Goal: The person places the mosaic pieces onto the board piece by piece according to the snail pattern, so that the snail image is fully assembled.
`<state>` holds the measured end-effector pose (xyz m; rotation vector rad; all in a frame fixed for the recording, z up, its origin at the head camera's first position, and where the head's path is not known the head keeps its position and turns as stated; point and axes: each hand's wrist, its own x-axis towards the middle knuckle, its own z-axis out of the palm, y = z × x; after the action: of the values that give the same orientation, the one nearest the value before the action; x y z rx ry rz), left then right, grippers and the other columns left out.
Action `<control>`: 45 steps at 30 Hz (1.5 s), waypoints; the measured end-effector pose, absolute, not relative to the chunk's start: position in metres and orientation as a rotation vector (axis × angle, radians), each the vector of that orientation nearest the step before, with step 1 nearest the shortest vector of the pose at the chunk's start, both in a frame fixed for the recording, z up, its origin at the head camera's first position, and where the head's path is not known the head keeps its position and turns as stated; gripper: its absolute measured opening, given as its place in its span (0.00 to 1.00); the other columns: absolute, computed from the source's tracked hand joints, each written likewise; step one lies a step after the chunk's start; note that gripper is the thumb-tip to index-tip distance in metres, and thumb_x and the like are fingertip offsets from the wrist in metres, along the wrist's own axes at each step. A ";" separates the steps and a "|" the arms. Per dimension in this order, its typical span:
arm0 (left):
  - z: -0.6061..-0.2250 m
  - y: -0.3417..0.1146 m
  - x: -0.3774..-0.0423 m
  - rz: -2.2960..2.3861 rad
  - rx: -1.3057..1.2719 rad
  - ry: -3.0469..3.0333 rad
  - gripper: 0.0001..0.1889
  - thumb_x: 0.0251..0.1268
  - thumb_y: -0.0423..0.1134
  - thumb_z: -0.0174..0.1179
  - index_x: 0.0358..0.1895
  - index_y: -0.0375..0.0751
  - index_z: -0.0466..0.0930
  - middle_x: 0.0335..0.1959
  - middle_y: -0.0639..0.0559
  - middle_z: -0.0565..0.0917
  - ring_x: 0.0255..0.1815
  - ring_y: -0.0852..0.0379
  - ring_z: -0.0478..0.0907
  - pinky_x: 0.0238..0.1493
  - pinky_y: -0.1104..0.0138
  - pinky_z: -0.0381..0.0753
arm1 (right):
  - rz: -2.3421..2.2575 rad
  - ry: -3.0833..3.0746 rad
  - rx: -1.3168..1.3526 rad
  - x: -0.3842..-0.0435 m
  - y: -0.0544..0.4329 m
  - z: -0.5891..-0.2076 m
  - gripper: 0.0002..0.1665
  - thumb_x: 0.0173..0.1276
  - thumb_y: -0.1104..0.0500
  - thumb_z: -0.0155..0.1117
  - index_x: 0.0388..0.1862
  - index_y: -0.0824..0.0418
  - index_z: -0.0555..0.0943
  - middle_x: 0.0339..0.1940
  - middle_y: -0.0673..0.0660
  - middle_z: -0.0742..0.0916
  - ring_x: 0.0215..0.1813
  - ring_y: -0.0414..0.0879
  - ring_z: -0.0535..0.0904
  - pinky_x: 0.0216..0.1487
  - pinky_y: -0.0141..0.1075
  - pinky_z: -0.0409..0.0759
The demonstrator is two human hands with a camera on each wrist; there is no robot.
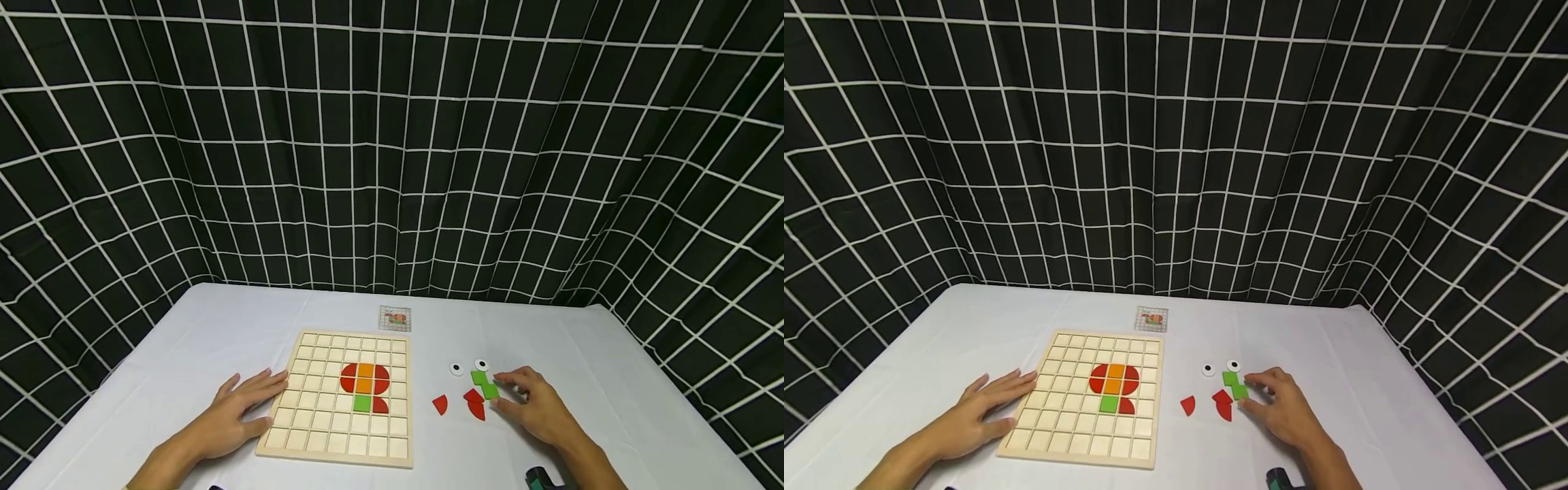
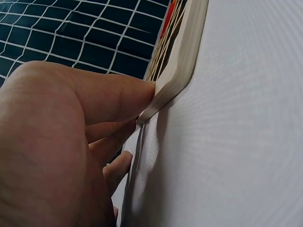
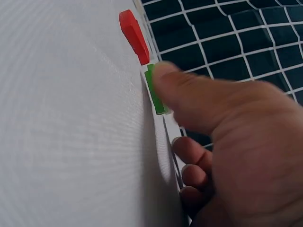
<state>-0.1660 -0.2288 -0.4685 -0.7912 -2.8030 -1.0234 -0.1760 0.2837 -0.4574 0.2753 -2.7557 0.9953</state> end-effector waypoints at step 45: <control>-0.470 -0.230 -0.166 -1.024 -0.805 -2.774 0.28 0.59 0.39 0.64 0.65 0.43 0.74 0.69 0.52 0.69 0.72 0.42 0.56 0.66 0.39 0.36 | 1.184 -2.438 0.484 -0.181 0.176 -0.425 0.12 0.52 0.65 0.77 0.34 0.57 0.85 0.22 0.38 0.81 0.27 0.39 0.74 0.28 0.32 0.74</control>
<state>-0.1655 -0.2302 -0.4700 -0.8049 -2.7742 -1.0238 -0.1807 0.1757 -0.4250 0.4842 -2.4378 1.1840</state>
